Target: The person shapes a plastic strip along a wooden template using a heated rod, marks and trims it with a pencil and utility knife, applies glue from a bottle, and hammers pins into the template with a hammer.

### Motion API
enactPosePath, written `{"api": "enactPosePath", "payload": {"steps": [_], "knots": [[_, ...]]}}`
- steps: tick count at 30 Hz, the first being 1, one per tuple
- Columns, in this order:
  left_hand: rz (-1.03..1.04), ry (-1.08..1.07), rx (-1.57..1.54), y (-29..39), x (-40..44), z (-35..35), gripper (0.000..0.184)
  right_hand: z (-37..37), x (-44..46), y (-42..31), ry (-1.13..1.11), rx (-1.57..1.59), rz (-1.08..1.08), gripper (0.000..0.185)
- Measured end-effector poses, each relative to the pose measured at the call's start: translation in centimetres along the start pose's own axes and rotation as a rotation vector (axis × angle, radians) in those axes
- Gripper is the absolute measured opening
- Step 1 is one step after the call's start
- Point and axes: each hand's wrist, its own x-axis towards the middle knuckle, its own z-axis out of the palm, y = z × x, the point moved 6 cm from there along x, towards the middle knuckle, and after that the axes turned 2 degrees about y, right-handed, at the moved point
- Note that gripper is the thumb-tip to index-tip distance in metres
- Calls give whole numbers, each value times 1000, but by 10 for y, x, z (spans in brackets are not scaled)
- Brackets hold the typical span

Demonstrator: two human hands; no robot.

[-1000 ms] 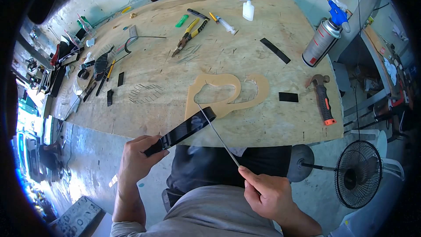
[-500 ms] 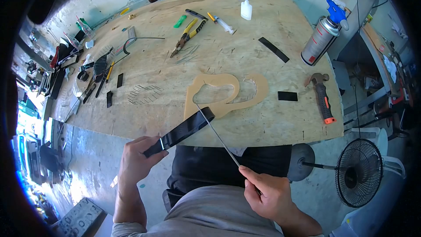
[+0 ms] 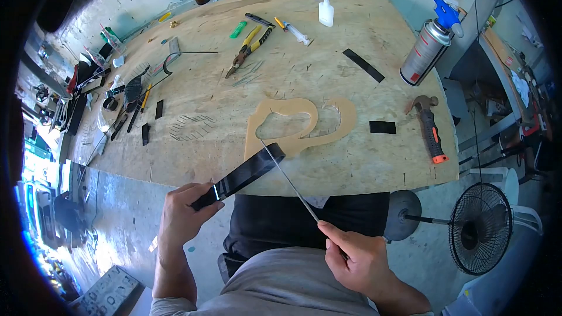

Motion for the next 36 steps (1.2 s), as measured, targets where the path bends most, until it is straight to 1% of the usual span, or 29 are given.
{"api": "enactPosePath", "payload": {"steps": [17, 20, 23, 31, 36], "knots": [[-5, -12, 8, -2, 0, 1, 43, 2, -1, 2, 13, -18, -7, 46], [-2, -2, -9, -3, 0, 1, 43, 0, 1, 0, -33, -20, 59, 37], [-4, -5, -12, -1, 0, 1, 43, 2, -2, 3, 13, -1, 6, 47], [-31, -15, -9, 0, 0, 1, 42, 1, 0, 1, 13, 5, 8, 47], [-4, -2, -3, -1, 0, 1, 42, 1, 1, 1, 1, 2, 18, 46]]}}
